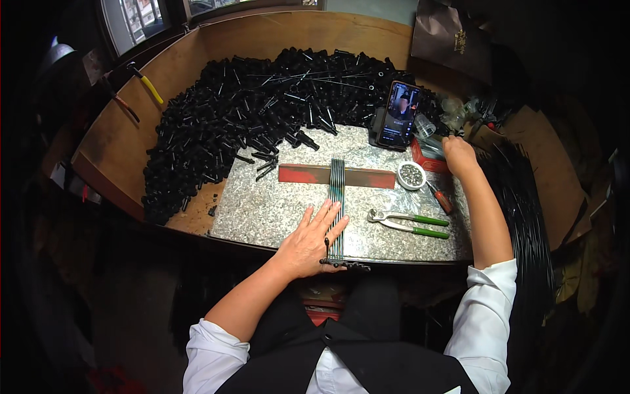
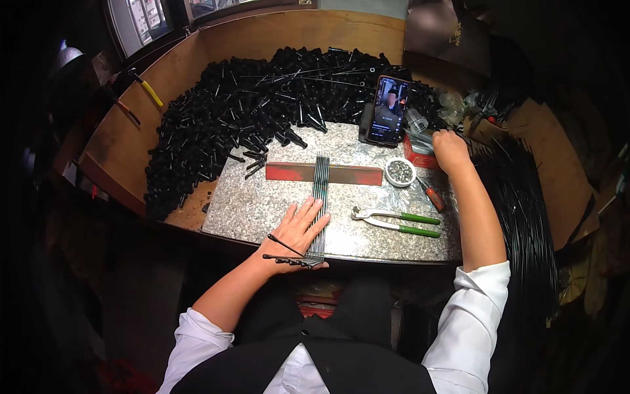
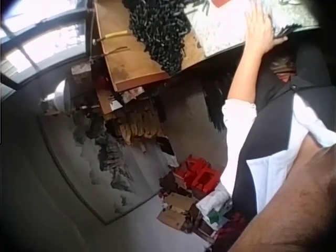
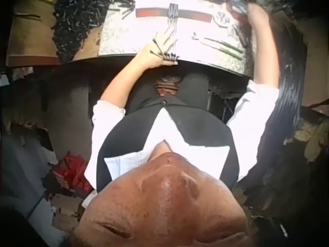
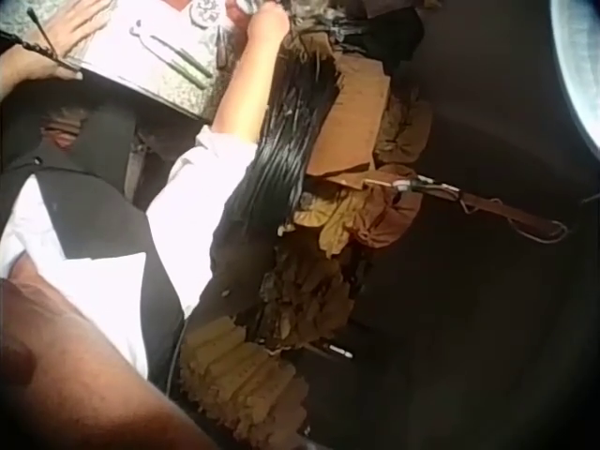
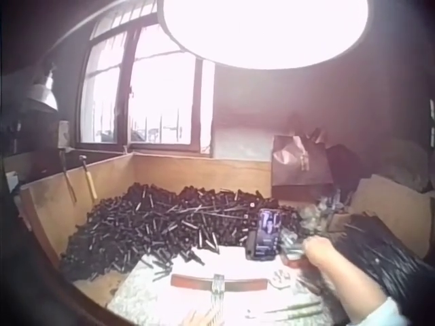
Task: Bundling and assembling black wire components using pliers and measuring against a fixed ruler.
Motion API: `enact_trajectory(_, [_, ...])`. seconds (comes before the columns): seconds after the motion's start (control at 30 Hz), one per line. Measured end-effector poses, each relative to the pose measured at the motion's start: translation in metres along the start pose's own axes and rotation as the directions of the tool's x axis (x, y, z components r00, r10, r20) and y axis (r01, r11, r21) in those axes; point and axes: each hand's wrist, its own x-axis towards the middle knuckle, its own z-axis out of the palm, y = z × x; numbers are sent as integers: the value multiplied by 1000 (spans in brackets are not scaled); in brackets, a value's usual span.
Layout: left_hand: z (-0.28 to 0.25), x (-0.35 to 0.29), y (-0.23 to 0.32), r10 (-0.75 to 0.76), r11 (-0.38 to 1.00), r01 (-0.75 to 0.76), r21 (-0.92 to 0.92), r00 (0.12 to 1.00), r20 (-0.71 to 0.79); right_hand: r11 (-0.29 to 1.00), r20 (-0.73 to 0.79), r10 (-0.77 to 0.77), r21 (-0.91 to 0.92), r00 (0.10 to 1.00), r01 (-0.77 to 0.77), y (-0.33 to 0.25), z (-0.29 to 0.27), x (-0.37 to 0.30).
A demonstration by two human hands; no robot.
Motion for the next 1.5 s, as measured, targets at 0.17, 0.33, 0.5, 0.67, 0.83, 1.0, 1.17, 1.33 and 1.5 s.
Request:
enact_trajectory(0.17, [-1,-2,0,-16,1000,16,0,1000,17,893,-45,-121,431,992,129,-69,-38,7])
enact_trajectory(0.33, [-1,0,2,-21,1000,20,7,999,27,782,-154,-255,547,954,298,-136,-37,7])
enact_trajectory(0.5, [-1,1,4,-17,1000,17,-25,1000,9,817,-123,-314,469,941,334,-155,-32,8])
enact_trajectory(0.67, [-1,0,3,-18,999,18,-27,1000,-2,832,-148,-296,446,944,331,-158,-31,9])
enact_trajectory(0.83, [-1,0,3,-17,1000,17,-26,1000,-2,843,-149,-274,439,950,312,-159,-30,10])
enact_trajectory(1.0, [-1,0,3,-12,999,12,-35,1000,-18,844,-167,-273,430,947,319,-160,-30,10])
enact_trajectory(1.17, [-1,0,3,-9,999,8,-36,1000,-21,847,-175,-259,431,950,311,-159,-30,9])
enact_trajectory(1.33, [-2,1,3,3,1000,-4,-13,1000,-17,842,-195,-258,434,946,319,-160,-32,10])
enact_trajectory(1.5, [-2,0,4,-13,999,12,-36,1000,-20,830,-214,-246,457,945,320,-163,-34,10])
